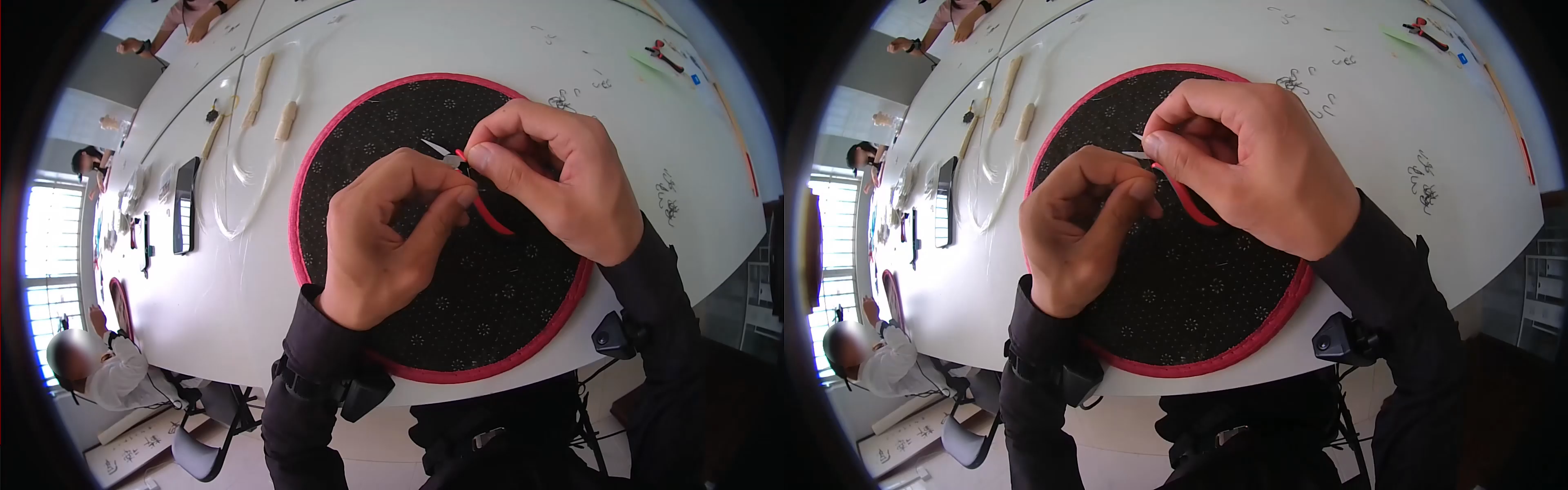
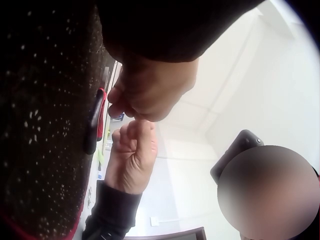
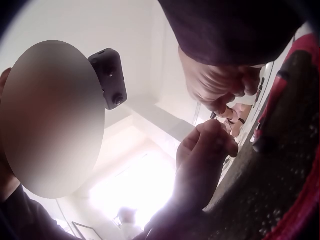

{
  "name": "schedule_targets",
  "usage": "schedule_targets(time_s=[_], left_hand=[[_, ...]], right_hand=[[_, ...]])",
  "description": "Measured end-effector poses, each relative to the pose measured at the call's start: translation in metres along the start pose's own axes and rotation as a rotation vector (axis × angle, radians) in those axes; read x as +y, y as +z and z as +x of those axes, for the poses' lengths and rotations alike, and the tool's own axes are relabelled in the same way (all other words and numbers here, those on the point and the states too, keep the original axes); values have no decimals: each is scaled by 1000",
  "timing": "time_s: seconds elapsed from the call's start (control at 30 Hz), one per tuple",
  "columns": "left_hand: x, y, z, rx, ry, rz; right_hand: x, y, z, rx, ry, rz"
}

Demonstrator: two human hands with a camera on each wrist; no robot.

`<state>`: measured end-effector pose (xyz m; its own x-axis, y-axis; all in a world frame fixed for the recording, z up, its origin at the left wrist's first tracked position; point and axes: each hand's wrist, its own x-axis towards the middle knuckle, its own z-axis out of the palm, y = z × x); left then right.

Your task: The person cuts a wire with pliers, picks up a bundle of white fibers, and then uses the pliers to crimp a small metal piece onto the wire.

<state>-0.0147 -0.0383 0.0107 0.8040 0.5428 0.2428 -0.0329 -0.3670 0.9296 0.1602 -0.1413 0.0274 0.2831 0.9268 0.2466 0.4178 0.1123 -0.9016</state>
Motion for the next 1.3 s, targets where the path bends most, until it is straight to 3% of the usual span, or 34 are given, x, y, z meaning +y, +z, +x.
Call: schedule_targets(time_s=[0.13,0.43,0.53,0.73,0.93,1.3], left_hand=[[3,1,-1,32,-10,-151],[5,0,0,167,-19,-212],[3,1,1,199,-9,-223],[-3,3,3,244,-35,-124],[-6,-4,3,9,43,130],[3,2,-1,58,-30,-214]], right_hand=[[0,-1,1,-29,78,39],[-2,6,-3,-73,121,46],[-12,3,-4,-152,223,37],[-2,13,-5,-13,-132,-54],[-10,3,-5,-12,-66,-60],[4,2,0,17,-4,14]])
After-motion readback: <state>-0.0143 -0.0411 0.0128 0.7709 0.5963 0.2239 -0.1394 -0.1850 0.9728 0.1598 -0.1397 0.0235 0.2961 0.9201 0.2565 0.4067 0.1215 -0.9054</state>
